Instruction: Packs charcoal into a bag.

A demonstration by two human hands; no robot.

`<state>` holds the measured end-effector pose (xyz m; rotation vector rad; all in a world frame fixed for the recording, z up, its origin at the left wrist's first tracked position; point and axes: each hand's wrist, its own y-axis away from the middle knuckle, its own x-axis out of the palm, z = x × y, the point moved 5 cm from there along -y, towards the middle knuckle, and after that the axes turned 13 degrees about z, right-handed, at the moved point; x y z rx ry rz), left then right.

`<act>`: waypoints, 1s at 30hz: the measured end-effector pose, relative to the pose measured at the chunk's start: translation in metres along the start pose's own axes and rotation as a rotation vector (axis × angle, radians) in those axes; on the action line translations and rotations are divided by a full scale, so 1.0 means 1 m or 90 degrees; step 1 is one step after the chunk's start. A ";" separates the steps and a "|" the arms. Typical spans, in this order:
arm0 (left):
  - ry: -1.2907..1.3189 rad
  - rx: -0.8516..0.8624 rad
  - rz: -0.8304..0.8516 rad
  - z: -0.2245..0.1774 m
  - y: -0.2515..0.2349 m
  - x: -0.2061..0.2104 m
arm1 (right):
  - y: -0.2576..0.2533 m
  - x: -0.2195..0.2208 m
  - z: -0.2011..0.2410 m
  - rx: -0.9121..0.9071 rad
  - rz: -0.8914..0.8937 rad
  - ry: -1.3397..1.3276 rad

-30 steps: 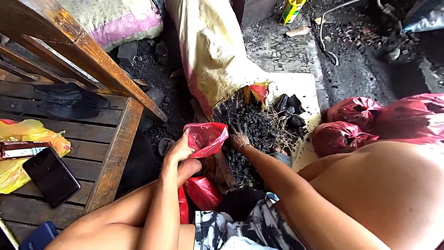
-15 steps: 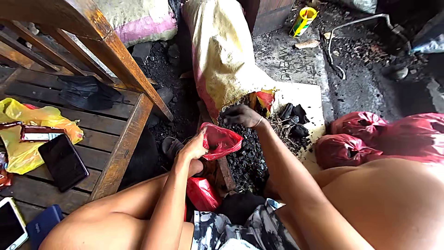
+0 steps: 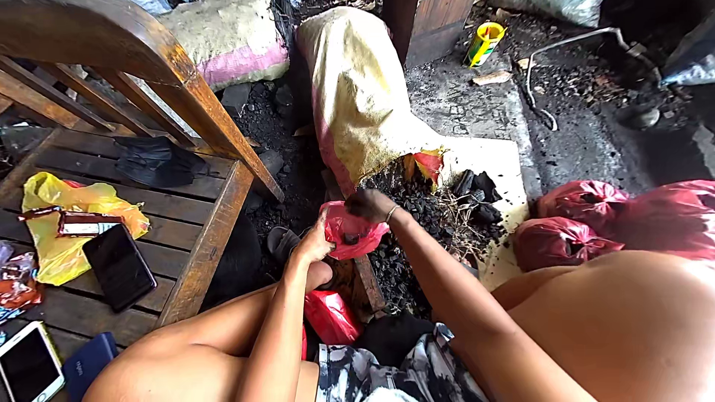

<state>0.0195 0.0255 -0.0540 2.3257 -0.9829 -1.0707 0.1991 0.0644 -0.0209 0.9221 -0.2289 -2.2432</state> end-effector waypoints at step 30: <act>-0.101 0.034 -0.007 0.002 -0.003 0.000 | 0.031 0.016 -0.132 0.316 -0.254 -0.162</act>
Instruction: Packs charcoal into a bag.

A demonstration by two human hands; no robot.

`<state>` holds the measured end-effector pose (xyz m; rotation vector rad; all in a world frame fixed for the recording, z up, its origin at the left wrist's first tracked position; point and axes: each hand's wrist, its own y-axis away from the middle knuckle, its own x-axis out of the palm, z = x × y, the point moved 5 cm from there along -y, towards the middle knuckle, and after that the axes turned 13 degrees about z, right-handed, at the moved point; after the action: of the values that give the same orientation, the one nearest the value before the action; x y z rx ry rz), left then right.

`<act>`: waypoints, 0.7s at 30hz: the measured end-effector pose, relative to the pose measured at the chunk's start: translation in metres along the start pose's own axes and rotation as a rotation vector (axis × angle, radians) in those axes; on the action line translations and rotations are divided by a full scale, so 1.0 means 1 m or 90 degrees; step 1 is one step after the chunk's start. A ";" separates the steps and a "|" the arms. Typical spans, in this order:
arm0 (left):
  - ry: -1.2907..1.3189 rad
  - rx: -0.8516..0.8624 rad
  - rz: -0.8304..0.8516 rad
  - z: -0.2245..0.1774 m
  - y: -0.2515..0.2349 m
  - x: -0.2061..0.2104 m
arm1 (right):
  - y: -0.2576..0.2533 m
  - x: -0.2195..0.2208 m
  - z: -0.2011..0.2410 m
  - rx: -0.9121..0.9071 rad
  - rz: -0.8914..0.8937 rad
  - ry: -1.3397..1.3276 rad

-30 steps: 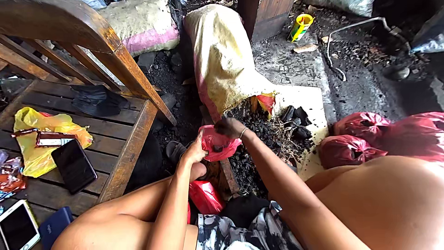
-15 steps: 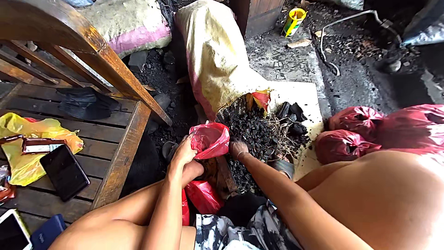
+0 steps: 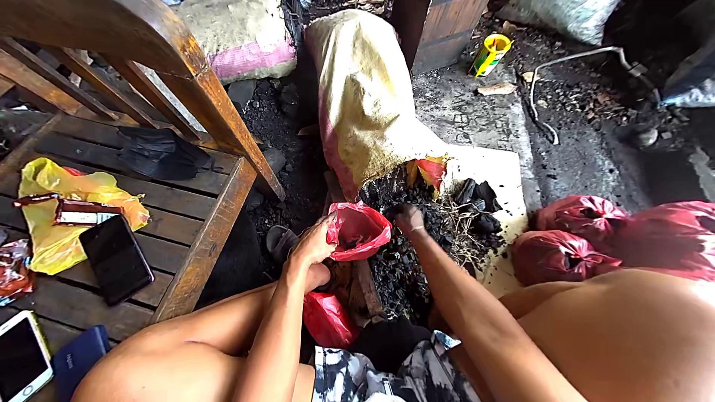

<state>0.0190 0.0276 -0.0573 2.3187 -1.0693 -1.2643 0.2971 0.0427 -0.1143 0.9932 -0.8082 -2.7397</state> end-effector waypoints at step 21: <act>-0.033 0.009 0.022 -0.010 -0.002 0.007 | 0.041 0.088 0.093 -0.090 0.361 0.490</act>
<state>0.0303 0.0227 -0.0572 2.2793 -1.1347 -1.3143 0.1682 0.0244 -0.0829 1.3738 -0.6073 -1.7097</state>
